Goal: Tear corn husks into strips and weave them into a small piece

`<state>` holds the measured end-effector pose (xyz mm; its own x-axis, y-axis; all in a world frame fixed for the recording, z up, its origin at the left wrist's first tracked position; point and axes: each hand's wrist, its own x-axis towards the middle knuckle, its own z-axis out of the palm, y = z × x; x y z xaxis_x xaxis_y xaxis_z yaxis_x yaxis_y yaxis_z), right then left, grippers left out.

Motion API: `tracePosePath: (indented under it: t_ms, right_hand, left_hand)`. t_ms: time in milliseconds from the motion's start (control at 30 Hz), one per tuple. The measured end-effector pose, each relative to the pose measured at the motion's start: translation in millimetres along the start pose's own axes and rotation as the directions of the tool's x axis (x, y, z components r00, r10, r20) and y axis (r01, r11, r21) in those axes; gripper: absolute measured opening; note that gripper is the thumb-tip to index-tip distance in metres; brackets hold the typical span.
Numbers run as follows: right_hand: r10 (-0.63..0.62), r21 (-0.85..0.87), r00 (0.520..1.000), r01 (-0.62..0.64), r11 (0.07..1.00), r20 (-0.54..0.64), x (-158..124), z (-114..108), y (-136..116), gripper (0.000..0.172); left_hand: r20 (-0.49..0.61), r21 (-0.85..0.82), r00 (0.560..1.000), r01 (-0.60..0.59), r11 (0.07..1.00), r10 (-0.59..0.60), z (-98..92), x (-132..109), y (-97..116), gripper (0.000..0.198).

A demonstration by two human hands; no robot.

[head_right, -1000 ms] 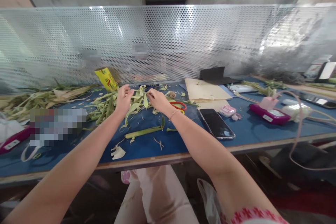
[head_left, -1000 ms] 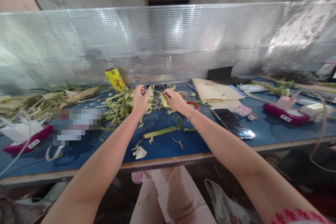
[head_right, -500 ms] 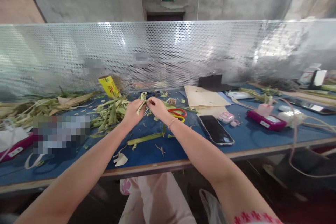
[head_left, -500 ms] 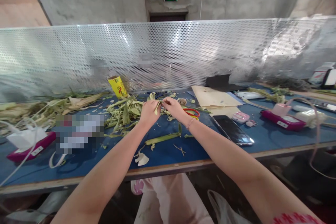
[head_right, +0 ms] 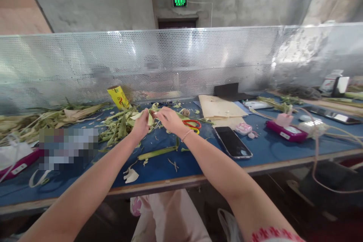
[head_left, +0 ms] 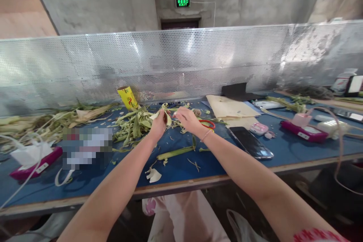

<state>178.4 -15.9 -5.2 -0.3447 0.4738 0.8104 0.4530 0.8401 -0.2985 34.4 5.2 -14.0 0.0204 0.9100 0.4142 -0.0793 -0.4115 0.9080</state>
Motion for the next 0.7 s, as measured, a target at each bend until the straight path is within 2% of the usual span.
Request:
tracePosePath:
  t_ms: [67, 133, 233, 333, 533, 700]
  right_hand:
    - [0.078, 0.005, 0.988, -0.078, 0.997, -0.131, 1.1, -6.2, 4.0, 0.025]
    - [0.128, -0.023, 0.974, -0.135, 0.991, -0.189, 2.1, -8.9, 10.7, 0.021]
    - [0.216, 0.020, 0.973, -0.215, 0.976, -0.080, 2.2, -6.4, 19.4, 0.031]
    - [0.261, 0.054, 0.965, -0.262, 0.963, 0.034, 1.3, -2.5, 20.7, 0.021]
    - [0.237, 0.034, 0.971, -0.238, 0.971, 0.029, 1.9, -2.2, 13.4, 0.022]
    - [0.347, 0.172, 0.935, -0.356, 0.919, 0.079, 2.3, 0.9, 13.8, 0.024]
  left_hand:
    - [-0.047, -0.170, 0.995, 0.082, 0.982, -0.091, 0.0, -1.3, 8.1, 0.023]
    - [-0.073, -0.257, 0.987, 0.118, 0.959, -0.141, 0.4, -3.0, 14.2, 0.020]
    - [-0.087, -0.284, 0.988, 0.101, 0.953, -0.130, 1.5, -4.4, 16.5, 0.021]
    - [-0.123, -0.271, 0.987, 0.066, 0.960, -0.103, 1.7, -3.9, 13.6, 0.025]
    - [-0.204, -0.288, 0.968, 0.083, 0.954, -0.146, -0.2, -1.5, 11.6, 0.022]
    - [-0.235, -0.378, 0.950, 0.107, 0.920, -0.207, 0.0, -0.3, 15.6, 0.012]
